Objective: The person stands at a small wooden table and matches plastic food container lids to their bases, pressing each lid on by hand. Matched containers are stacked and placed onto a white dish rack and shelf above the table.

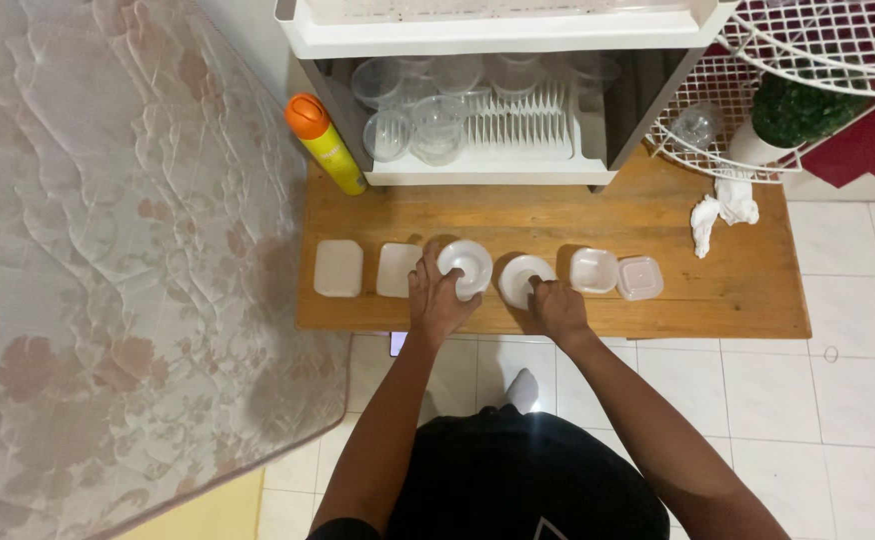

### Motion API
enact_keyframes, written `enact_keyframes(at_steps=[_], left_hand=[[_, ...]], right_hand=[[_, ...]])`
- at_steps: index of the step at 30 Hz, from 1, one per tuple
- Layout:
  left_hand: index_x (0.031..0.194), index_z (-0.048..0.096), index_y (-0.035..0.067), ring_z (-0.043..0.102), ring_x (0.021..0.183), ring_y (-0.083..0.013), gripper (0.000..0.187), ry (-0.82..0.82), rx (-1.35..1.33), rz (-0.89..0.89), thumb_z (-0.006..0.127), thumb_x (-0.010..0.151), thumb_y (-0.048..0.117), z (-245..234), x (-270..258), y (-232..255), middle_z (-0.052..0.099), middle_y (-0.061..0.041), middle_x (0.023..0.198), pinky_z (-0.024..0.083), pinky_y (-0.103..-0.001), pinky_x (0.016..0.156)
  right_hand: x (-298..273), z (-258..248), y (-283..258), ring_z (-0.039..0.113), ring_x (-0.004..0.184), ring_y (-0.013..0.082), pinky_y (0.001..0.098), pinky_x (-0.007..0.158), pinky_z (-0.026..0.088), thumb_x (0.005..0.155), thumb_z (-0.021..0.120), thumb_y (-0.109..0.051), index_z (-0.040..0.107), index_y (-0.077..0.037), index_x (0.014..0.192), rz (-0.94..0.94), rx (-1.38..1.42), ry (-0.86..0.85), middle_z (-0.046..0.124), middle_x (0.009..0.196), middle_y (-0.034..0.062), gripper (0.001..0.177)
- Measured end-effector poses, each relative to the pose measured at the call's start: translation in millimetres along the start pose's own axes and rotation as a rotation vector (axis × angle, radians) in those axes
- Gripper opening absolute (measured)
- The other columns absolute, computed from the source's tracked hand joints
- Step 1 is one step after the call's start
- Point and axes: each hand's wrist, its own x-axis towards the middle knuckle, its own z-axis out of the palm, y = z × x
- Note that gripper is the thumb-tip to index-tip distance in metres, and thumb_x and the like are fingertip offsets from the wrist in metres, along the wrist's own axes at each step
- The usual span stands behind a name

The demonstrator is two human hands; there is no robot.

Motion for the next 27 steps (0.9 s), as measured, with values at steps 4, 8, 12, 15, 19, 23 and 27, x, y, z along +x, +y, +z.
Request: enact_keyframes(at_steps=[4,8,12,15,19,23,27], left_hand=[[0.099,0.08,0.008,0.039,0.134,-0.0408,0.046,0.094,-0.008,0.008,0.085,0.069,0.042,1,-1,7,0.03,-0.022,0.155,0.036,-0.053,0.103],[0.094,0.08,0.006,0.042,0.134,-0.0379,0.045,0.184,-0.039,0.008,0.085,0.07,0.044,9,-6,9,0.034,-0.02,0.155,0.039,-0.053,0.102],[0.094,0.079,0.005,0.043,0.133,-0.0382,0.045,0.241,-0.036,-0.021,0.083,0.074,0.046,21,-8,9,0.035,-0.021,0.155,0.04,-0.053,0.101],[0.096,0.079,0.005,0.041,0.131,-0.0412,0.047,0.199,0.018,-0.062,0.081,0.078,0.049,31,-8,8,0.035,-0.023,0.153,0.039,-0.054,0.1],[0.102,0.078,0.008,0.039,0.133,-0.0423,0.049,0.191,0.021,-0.065,0.078,0.08,0.051,41,-8,3,0.031,-0.028,0.157,0.037,-0.054,0.102],[0.102,0.078,0.01,0.03,0.138,-0.0463,0.047,0.154,-0.098,-0.135,0.08,0.079,0.051,38,-4,0,0.028,-0.03,0.154,0.029,-0.059,0.109],[0.109,0.073,0.01,0.032,0.139,-0.0453,0.044,0.324,-0.202,-0.08,0.081,0.079,0.041,5,18,0,0.033,-0.028,0.151,0.029,-0.059,0.112]], right_hand=[[5,-14,0,0.072,0.088,0.0386,0.052,0.076,0.058,0.093,0.06,-0.028,0.066,-0.011,0.122,0.012,0.031,-0.072,0.074,0.096,0.0182,0.034],[2,-37,-8,0.071,0.091,0.039,0.0526,0.077,0.057,0.091,0.063,-0.029,0.065,-0.009,0.121,-0.029,-0.003,-0.144,0.074,0.097,0.0193,0.036],[0,-50,-11,0.071,0.093,0.0397,0.052,0.079,0.057,0.091,0.064,-0.029,0.064,-0.008,0.121,-0.084,-0.004,-0.172,0.073,0.1,0.0203,0.038],[2,-52,-9,0.071,0.095,0.0402,0.0518,0.082,0.057,0.092,0.064,-0.03,0.065,-0.007,0.118,-0.101,-0.015,-0.209,0.073,0.102,0.0207,0.035],[10,-57,-10,0.07,0.097,0.0405,0.0512,0.082,0.057,0.092,0.066,-0.032,0.063,-0.004,0.118,-0.117,-0.028,-0.233,0.072,0.104,0.0222,0.038],[36,-84,-27,0.07,0.098,0.0403,0.0512,0.082,0.057,0.09,0.068,-0.033,0.063,-0.007,0.119,-0.064,0.012,-0.224,0.072,0.105,0.02,0.039],[58,-149,-57,0.07,0.086,0.0362,0.0479,0.077,0.055,0.088,0.067,-0.021,0.07,-0.009,0.112,-0.152,0.266,0.012,0.072,0.097,0.0175,0.027]])
